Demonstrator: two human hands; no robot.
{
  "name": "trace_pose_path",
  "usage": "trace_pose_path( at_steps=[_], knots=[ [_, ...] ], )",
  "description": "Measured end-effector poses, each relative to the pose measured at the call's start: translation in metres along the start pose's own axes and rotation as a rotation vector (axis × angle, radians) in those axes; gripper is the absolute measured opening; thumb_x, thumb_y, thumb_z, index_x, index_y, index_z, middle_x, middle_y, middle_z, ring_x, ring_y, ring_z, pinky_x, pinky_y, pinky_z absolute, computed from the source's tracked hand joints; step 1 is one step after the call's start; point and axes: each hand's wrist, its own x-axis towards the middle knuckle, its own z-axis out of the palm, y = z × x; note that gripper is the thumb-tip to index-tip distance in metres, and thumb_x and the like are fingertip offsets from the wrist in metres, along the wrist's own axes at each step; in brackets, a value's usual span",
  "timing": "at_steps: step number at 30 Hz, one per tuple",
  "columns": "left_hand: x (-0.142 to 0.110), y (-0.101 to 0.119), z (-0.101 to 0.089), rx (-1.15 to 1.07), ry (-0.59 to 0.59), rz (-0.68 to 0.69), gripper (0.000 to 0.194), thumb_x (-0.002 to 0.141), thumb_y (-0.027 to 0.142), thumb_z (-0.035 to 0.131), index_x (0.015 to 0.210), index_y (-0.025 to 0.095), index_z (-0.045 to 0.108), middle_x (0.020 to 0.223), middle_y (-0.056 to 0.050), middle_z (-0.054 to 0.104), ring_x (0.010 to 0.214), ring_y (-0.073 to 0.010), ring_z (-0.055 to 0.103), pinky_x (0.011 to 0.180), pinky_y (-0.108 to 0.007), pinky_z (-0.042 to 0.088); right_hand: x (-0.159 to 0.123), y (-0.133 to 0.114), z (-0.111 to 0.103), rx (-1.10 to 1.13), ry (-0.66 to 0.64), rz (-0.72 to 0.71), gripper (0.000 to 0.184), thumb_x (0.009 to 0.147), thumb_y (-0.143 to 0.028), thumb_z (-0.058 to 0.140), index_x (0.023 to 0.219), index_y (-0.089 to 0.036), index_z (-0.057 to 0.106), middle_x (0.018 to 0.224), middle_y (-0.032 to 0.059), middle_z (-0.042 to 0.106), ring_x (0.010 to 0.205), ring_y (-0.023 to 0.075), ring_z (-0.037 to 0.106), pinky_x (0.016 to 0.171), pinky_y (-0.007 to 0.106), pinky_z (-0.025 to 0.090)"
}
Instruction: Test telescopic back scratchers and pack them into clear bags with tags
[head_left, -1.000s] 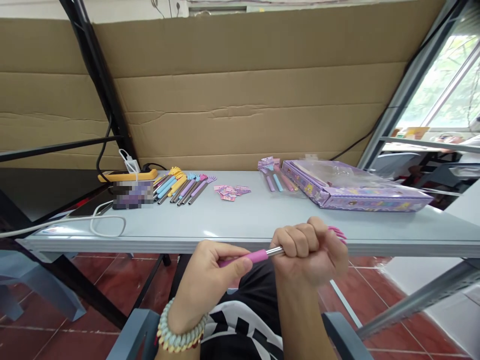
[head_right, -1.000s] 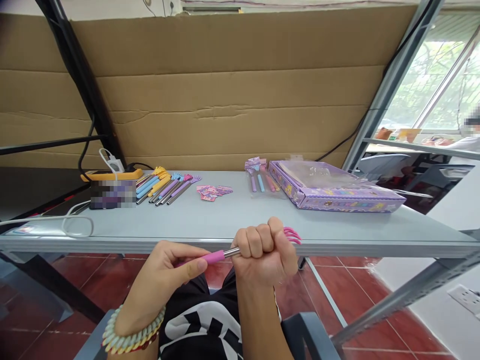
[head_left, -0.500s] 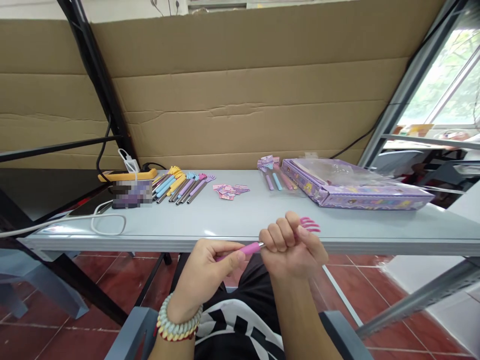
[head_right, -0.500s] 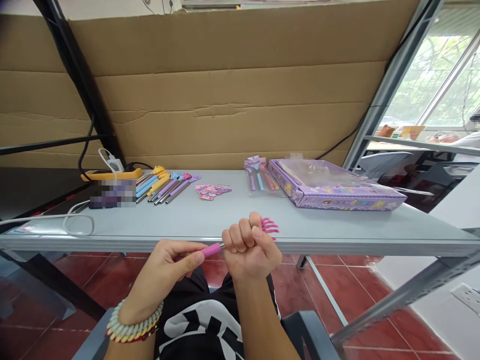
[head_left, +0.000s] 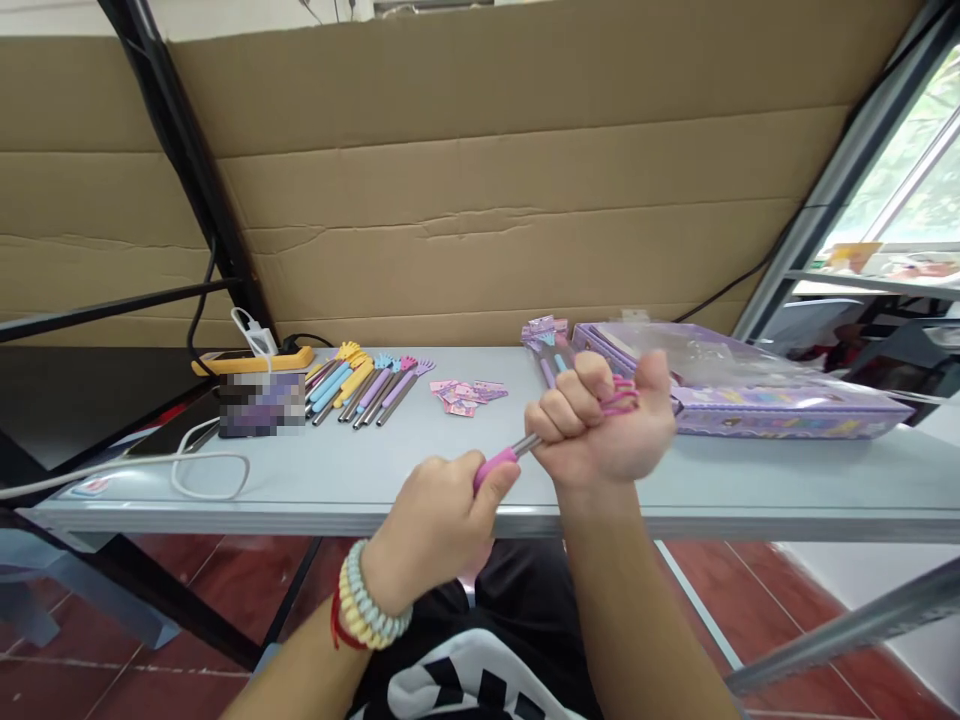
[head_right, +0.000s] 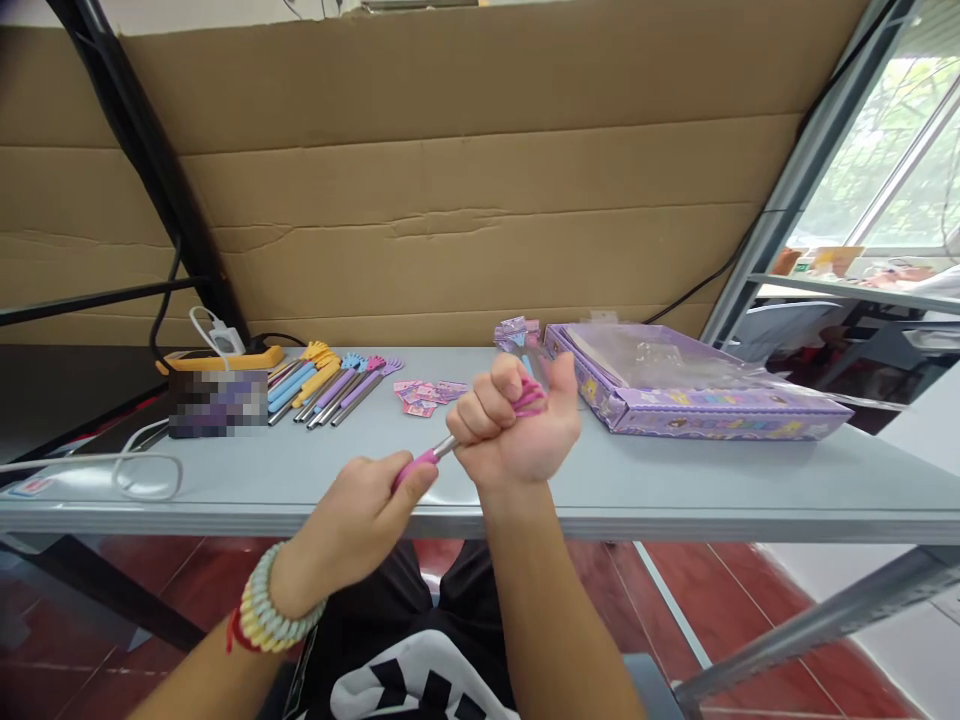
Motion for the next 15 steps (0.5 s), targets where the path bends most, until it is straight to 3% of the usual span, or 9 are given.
trace_pose_path(
  at_steps=[4, 10, 15],
  knots=[
    [0.023, -0.004, -0.017, -0.081, 0.042, 0.013, 0.049, 0.095, 0.052, 0.026, 0.058, 0.02, 0.034, 0.05, 0.003, 0.036, 0.05, -0.0114, 0.028, 0.054, -0.03, 0.02, 0.035, 0.004, 0.016, 0.009, 0.003, 0.024, 0.044, 0.085, -0.049, 0.043, 0.058, -0.022, 0.019, 0.045, -0.0102, 0.008, 0.036, 0.0048, 0.004, 0.033, 0.019, 0.014],
    [0.028, -0.006, -0.018, -0.246, 0.012, -0.016, 0.05, 0.094, 0.052, 0.026, 0.057, 0.02, 0.029, 0.05, 0.003, 0.034, 0.05, -0.0102, 0.026, 0.051, -0.029, 0.019, 0.047, 0.011, 0.024, 0.035, 0.013, 0.077, 0.042, 0.081, -0.046, 0.048, 0.059, -0.023, 0.02, 0.044, -0.0109, 0.01, 0.036, 0.0043, 0.005, 0.032, 0.018, 0.017],
    [0.042, -0.025, -0.04, -0.286, -0.11, -0.059, 0.05, 0.093, 0.055, 0.028, 0.057, 0.019, 0.027, 0.052, 0.004, 0.03, 0.052, -0.0096, 0.026, 0.05, -0.027, 0.021, 0.058, 0.025, 0.019, 0.087, 0.118, 0.142, 0.035, 0.08, -0.037, 0.044, 0.059, -0.022, 0.021, 0.044, -0.0097, 0.012, 0.036, 0.0057, 0.007, 0.033, 0.02, 0.019]
  ],
)
